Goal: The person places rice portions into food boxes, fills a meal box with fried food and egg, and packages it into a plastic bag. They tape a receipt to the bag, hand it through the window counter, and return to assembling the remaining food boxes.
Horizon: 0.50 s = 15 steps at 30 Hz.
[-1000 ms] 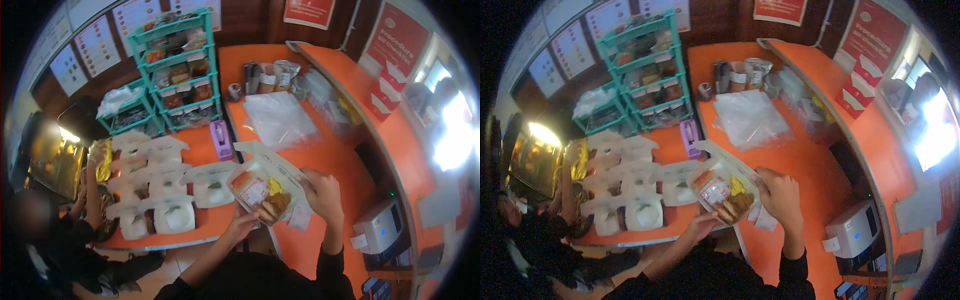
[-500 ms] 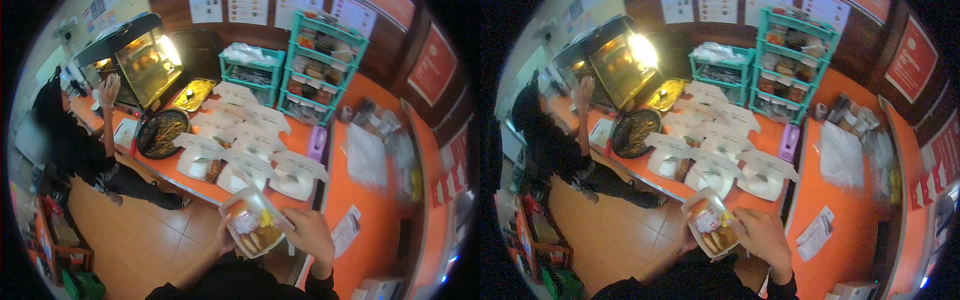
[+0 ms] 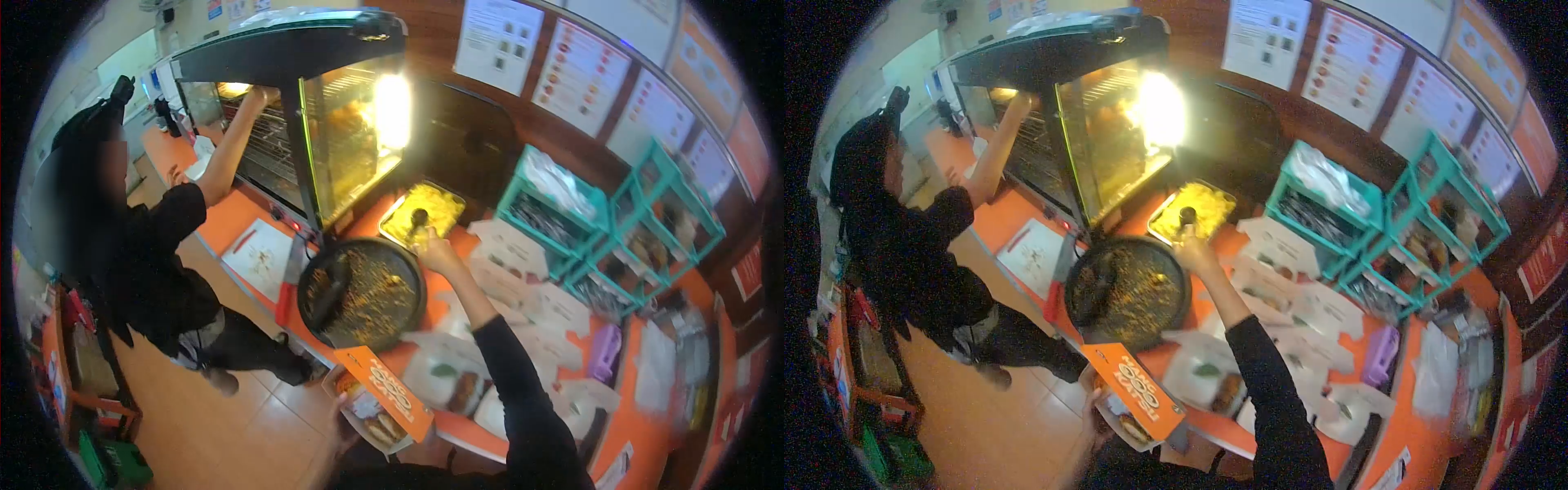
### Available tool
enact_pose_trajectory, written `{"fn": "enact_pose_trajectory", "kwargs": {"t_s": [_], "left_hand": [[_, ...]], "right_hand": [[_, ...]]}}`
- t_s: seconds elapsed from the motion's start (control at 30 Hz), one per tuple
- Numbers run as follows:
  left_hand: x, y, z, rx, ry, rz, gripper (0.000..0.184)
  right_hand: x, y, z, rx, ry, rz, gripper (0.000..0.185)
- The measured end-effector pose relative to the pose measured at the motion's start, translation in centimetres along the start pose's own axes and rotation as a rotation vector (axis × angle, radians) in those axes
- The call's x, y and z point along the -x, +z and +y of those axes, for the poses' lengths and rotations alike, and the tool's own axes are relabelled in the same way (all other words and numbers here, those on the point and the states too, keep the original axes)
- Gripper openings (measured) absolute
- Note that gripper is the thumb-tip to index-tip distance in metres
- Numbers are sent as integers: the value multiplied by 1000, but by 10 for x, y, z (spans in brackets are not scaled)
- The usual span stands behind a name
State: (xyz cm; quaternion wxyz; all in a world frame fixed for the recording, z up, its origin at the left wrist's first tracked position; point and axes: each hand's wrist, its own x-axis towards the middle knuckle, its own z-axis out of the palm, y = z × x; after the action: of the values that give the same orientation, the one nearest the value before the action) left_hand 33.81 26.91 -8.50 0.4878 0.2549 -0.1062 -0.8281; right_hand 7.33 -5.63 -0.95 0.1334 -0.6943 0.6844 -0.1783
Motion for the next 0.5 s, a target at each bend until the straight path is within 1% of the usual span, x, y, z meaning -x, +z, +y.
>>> {"fn": "enact_pose_trajectory", "kwargs": {"t_s": [0.07,0.1,0.13,0.17,0.2,0.23,0.3,0.33,0.4,0.43,0.47,0.5], "left_hand": [[-14,1,46,-53,5,104,75],[-19,21,73,-51,39,106,75],[-31,7,89,-52,39,108,75],[-39,-13,99,-5,-1,124,75],[-45,-14,113,46,-48,143,75],[-50,-7,128,16,-10,133,75],[-64,-20,144,30,-51,120,74],[-80,-22,158,33,-71,95,74],[-91,-17,168,29,-73,117,74],[-95,-13,172,23,-78,145,73],[-100,-10,176,23,-98,144,73],[-107,-7,178,25,-92,125,73]], "right_hand": [[-55,25,-15,-45,226,48,73],[-86,45,-10,-19,339,-14,87],[-102,70,4,-12,297,78,94],[-112,74,-6,0,379,21,94],[-119,82,-7,18,466,-41,94],[-127,91,-6,27,480,-51,94],[-138,98,-5,49,513,-85,86],[-153,96,-6,66,517,-83,86],[-154,88,-4,156,550,-6,77],[-150,75,-3,88,540,45,63],[-162,88,34,37,496,143,53],[-150,66,30,-55,520,144,49]]}}
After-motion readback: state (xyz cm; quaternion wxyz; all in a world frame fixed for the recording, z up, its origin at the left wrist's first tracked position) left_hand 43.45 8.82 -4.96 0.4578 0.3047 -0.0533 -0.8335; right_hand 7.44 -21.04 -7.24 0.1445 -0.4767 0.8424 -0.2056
